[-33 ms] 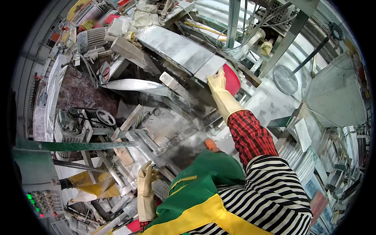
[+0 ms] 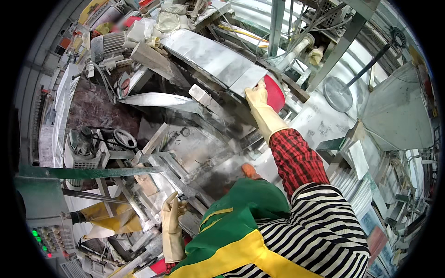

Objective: The person repeatedly feeds white rectangular sheets into a large industrial machine with a rotating drum. They wear gloves and a green apron, handling the sheets one at a time and placing them onto the machine's surface. Another worker is visible in the background.

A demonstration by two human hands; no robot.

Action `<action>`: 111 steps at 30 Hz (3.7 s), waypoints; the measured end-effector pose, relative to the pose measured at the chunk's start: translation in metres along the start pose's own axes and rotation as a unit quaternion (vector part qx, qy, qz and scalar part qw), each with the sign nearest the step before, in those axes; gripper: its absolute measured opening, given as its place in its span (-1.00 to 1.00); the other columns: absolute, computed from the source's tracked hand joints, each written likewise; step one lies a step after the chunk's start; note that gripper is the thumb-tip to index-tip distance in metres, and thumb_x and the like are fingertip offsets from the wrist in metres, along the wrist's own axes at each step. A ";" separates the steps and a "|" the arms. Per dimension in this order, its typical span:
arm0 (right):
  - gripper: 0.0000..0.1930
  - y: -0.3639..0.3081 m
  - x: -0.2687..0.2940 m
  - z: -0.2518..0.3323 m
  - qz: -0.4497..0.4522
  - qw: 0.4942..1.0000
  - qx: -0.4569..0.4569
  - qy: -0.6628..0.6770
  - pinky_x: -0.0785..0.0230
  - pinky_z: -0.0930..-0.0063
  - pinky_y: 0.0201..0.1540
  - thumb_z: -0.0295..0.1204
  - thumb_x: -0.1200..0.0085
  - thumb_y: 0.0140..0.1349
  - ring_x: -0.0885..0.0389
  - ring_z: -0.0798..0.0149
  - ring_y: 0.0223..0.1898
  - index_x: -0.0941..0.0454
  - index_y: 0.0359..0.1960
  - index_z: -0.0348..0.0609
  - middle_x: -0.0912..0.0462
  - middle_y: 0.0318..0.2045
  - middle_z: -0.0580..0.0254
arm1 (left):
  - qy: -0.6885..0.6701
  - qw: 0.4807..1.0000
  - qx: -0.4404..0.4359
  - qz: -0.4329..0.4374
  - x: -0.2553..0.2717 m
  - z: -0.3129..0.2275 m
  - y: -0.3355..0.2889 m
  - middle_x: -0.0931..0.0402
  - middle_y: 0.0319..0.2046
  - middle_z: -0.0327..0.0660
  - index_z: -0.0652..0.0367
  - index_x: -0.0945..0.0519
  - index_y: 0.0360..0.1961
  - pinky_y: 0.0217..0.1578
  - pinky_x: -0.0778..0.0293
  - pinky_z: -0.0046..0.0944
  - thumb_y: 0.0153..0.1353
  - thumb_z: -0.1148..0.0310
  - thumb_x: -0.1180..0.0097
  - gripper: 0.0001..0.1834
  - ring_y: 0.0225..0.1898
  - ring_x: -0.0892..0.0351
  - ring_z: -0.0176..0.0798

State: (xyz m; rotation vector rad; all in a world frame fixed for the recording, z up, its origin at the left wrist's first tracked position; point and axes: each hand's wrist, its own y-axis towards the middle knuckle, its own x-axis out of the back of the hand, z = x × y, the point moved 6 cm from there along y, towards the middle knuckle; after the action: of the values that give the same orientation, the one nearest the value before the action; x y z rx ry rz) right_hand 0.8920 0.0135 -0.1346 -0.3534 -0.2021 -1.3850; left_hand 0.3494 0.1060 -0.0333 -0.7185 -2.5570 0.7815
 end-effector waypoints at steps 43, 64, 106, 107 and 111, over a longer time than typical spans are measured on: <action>-0.27 -0.044 -0.015 0.085 0.074 0.866 0.229 -0.439 -0.37 -0.10 0.17 -0.08 -0.22 0.14 -0.26 -0.42 0.27 -0.27 0.31 -0.09 -0.23 0.32 -0.24 | -0.146 0.983 0.042 -0.108 0.061 0.108 -0.035 -0.63 -0.22 -0.07 0.24 -0.38 0.23 -0.45 -0.49 -0.49 0.43 0.29 -0.01 -0.58 -0.47 -0.56 -0.42; -0.46 -0.058 0.041 0.020 0.078 0.979 0.132 -0.132 -0.34 0.33 0.23 -0.24 -0.04 0.19 -0.54 0.06 0.18 -0.46 0.23 -0.08 -0.58 0.13 -0.04 | 0.400 0.665 0.015 -0.630 0.285 0.145 -0.178 -0.44 0.17 0.00 0.19 -0.38 0.29 0.21 -0.30 -0.15 0.25 0.39 -0.14 -0.44 0.15 -0.42 -0.06; -0.31 -0.326 -0.027 0.111 0.612 0.780 -0.045 0.124 -0.47 0.56 -0.19 -0.56 -0.23 0.18 -0.59 0.46 -0.17 -0.26 0.37 -0.05 -0.65 -0.10 0.27 | -0.209 0.951 -0.229 0.019 -0.071 -0.080 -0.043 -0.19 0.36 0.01 0.33 -0.12 0.42 0.30 -0.23 -0.16 0.12 0.47 -0.24 -0.15 0.37 -0.22 -0.06; -0.29 -0.319 -0.014 0.111 0.616 0.760 -0.041 0.201 -0.48 0.55 -0.18 -0.55 -0.20 0.22 -0.60 0.46 -0.18 -0.21 0.41 -0.06 -0.65 -0.08 0.29 | -0.220 0.954 -0.191 0.078 -0.082 -0.089 -0.042 -0.26 0.31 -0.02 0.34 -0.14 0.40 0.27 -0.27 -0.19 0.16 0.49 -0.19 -0.20 0.31 -0.29 -0.10; -0.38 -0.299 0.004 0.108 0.630 0.767 -0.005 0.121 -0.47 0.54 -0.27 -0.36 -0.28 0.23 -0.59 0.50 -0.31 -0.36 0.31 -0.15 -0.69 -0.23 0.31 | -0.250 0.945 -0.109 0.181 -0.094 -0.085 -0.034 -0.48 0.13 -0.12 0.35 -0.25 0.33 0.12 -0.40 -0.29 0.24 0.54 -0.08 -0.39 0.10 -0.49 -0.26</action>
State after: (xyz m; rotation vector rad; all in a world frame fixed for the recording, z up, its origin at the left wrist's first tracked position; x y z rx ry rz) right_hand 0.6065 0.0055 0.0049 -0.2186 0.2516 -0.0660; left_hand 0.4533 0.0628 0.0346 -1.2226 -3.0461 0.8956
